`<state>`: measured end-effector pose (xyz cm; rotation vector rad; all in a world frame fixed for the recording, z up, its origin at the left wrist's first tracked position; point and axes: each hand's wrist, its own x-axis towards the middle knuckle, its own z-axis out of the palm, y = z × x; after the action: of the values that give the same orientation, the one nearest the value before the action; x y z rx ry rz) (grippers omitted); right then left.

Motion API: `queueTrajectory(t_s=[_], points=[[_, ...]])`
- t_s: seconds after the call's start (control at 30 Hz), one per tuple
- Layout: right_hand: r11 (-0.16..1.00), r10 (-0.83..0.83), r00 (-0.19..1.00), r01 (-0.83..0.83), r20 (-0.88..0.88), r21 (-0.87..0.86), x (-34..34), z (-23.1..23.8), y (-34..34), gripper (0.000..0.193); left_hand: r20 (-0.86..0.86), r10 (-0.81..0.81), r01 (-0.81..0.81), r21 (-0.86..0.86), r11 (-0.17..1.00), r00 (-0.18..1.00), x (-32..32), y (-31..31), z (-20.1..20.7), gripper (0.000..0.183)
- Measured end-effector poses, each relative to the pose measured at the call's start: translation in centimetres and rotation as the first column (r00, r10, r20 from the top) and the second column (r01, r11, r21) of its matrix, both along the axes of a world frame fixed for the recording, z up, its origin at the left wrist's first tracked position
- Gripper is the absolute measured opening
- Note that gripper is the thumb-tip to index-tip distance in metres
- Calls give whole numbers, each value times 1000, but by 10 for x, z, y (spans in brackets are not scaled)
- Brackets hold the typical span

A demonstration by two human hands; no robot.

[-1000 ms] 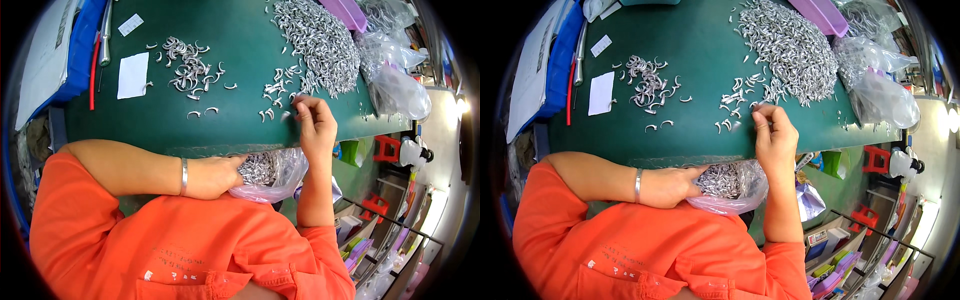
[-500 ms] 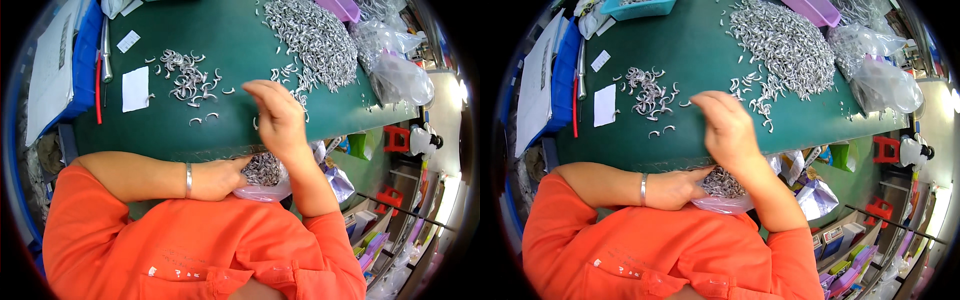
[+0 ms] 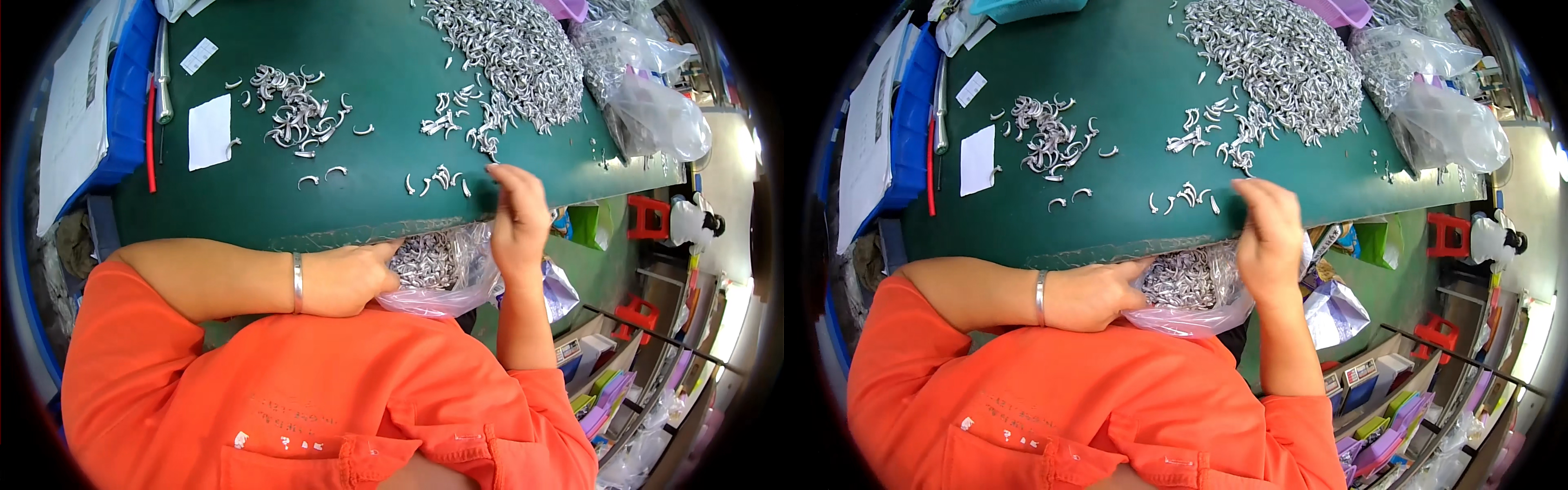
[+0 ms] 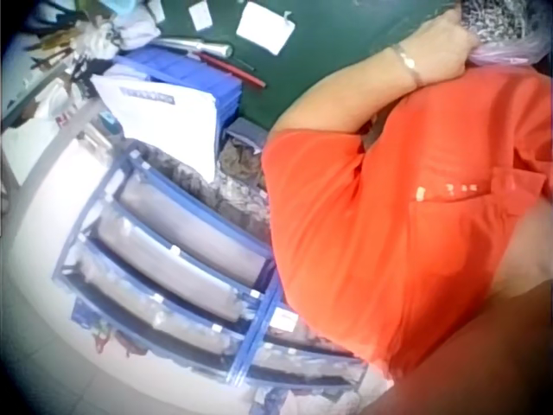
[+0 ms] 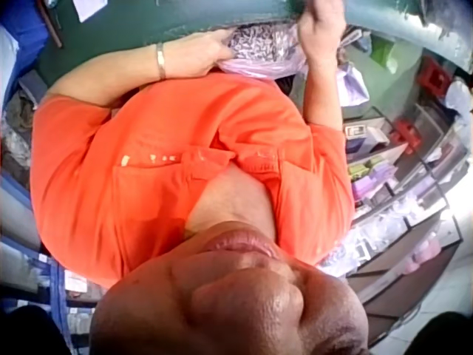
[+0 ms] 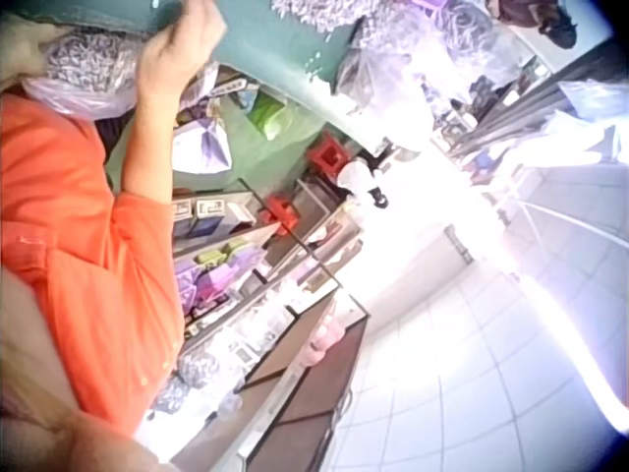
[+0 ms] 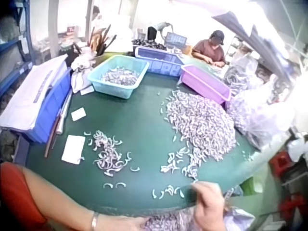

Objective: The person sorts small curved metal pieces by taking them from a plastic bag and placing them individually onto the table surface by hand.

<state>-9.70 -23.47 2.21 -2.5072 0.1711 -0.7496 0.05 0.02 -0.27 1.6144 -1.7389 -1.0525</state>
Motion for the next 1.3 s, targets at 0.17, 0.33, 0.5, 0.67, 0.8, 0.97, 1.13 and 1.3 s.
queueTrajectory(t_s=[0.17,0.33,0.5,0.67,0.8,0.97,1.13,1.3], points=[[991,92,992,-100,-86,-85,0,2,5,18,36,14,-12,-50,999,999,-1,1,-1,27],[955,276,924,-235,-265,179,-15,12,2,22,19,11,-11,9,1000,1000,-2,0,0,28],[981,157,986,-161,-48,-109,9,8,19,22,37,0,1,-53,999,999,-2,0,1,30],[928,355,903,-308,-244,209,-11,10,14,22,-7,17,-17,-24,1000,1000,-3,1,0,29],[971,239,971,-240,-27,-17,12,3,24,27,11,41,-39,-137,990,999,-3,2,-4,28],[925,366,921,-343,-135,164,2,3,21,29,-29,15,-15,-9,1000,999,-1,-1,0,26],[903,417,907,-404,-63,147,14,5,36,36,2,-7,7,-10,1000,1000,0,-2,3,25],[793,608,774,-583,-178,174,-1,-4,30,40,-44,-3,8,105,994,999,3,-5,15,24]])
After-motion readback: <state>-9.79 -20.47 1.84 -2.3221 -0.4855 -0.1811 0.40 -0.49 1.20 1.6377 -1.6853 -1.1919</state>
